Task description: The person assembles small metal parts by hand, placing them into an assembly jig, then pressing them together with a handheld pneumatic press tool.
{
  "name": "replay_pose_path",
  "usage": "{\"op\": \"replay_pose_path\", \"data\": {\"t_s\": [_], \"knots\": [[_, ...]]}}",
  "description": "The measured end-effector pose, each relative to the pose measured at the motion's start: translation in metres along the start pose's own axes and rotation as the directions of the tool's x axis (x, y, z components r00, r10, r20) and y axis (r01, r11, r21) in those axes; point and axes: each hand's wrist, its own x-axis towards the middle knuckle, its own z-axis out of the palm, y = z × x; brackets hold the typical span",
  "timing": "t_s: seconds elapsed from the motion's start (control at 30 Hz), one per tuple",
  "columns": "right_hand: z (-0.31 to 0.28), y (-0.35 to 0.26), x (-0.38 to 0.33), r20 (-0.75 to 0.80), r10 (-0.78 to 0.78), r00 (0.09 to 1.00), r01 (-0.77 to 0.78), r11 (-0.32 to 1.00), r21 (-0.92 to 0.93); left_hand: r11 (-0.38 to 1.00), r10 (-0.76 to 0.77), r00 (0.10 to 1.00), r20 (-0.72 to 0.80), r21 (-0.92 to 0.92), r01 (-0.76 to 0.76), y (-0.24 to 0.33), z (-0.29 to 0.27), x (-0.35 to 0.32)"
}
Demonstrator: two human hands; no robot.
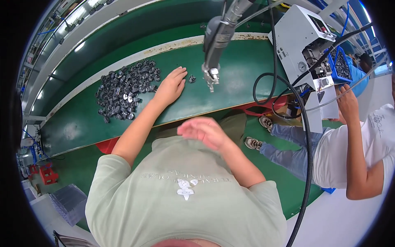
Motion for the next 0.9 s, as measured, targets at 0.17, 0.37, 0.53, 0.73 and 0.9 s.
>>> {"op": "replay_pose_path", "data": {"t_s": [0.17,0.37,0.53,0.73,0.9], "knots": [[-0.015,-0.041,0.06,0.062,-0.783,0.619,0.183,0.067,-0.981,0.996,-0.037,0.999,-0.023,0.076,0.038,0.021,-0.004,-0.002],[-0.027,-0.072,0.09,0.236,-0.815,0.529,-0.2,-0.39,-0.899,0.901,-0.12,0.992,-0.049,0.414,0.13,0.014,0.016,0.026],[-0.058,-0.092,0.073,0.197,-0.876,0.44,-0.274,-0.34,-0.9,0.956,-0.097,0.995,0.019,0.28,0.088,0.01,0.027,0.047],[-0.069,-0.089,0.035,0.033,-0.903,0.429,-0.357,-0.202,-0.912,0.985,0.001,0.995,-0.096,-0.173,-0.018,0.019,0.051,0.087],[-0.045,-0.059,0.034,0.153,-0.881,0.448,-0.224,-0.276,-0.935,0.992,0.065,0.997,0.05,-0.107,-0.06,0.015,0.061,0.115]]}}
